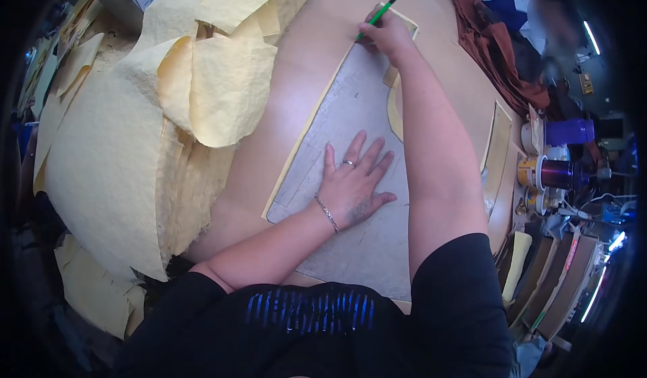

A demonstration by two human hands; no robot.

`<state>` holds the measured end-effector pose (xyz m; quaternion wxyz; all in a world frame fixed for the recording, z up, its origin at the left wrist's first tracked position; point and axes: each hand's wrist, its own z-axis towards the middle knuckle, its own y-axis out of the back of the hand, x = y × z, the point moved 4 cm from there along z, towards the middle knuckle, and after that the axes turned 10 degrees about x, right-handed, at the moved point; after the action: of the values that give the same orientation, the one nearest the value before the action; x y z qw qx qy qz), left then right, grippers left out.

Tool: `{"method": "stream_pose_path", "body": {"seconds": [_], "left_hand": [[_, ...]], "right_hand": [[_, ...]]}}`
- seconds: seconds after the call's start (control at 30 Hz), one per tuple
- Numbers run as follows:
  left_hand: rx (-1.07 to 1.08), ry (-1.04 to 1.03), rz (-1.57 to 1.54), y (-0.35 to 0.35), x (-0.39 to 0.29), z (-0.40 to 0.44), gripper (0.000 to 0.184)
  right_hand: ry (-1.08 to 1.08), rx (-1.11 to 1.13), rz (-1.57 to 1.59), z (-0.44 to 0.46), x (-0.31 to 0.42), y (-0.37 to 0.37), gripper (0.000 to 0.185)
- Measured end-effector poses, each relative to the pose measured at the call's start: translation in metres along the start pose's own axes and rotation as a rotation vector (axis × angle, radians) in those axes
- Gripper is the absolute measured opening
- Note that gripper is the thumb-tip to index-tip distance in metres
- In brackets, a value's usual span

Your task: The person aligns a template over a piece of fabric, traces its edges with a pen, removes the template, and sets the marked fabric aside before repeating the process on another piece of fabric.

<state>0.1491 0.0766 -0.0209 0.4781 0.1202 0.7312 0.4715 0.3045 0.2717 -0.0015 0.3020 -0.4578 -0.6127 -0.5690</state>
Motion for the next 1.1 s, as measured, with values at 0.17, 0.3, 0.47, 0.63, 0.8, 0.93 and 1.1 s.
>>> {"method": "stream_pose_path", "body": {"seconds": [0.17, 0.3, 0.47, 0.63, 0.8, 0.93, 1.1], "left_hand": [[-0.022, 0.005, -0.048, -0.003, 0.001, -0.001, 0.061], [0.040, 0.002, 0.005, -0.003, 0.003, 0.000, 0.063], [-0.137, -0.147, 0.104, -0.011, 0.010, -0.006, 0.063], [-0.133, -0.152, 0.208, -0.013, 0.011, -0.007, 0.066], [-0.104, -0.123, 0.244, -0.009, 0.009, -0.009, 0.065], [-0.124, -0.111, 0.147, -0.022, 0.011, 0.000, 0.061], [0.092, 0.073, 0.012, -0.001, 0.004, -0.002, 0.059]], "right_hand": [[0.203, -0.210, -0.051, -0.016, 0.010, -0.004, 0.021], [0.007, 0.238, -0.044, -0.108, 0.035, -0.084, 0.018], [-0.031, 0.735, -0.094, -0.188, 0.046, -0.161, 0.016], [-0.122, 0.776, -0.164, -0.195, 0.046, -0.168, 0.018], [-0.001, 0.762, -0.207, -0.199, 0.048, -0.168, 0.017], [-0.013, 0.633, -0.317, -0.191, 0.045, -0.152, 0.016], [0.032, 0.358, -0.192, -0.130, 0.019, -0.095, 0.014]]}}
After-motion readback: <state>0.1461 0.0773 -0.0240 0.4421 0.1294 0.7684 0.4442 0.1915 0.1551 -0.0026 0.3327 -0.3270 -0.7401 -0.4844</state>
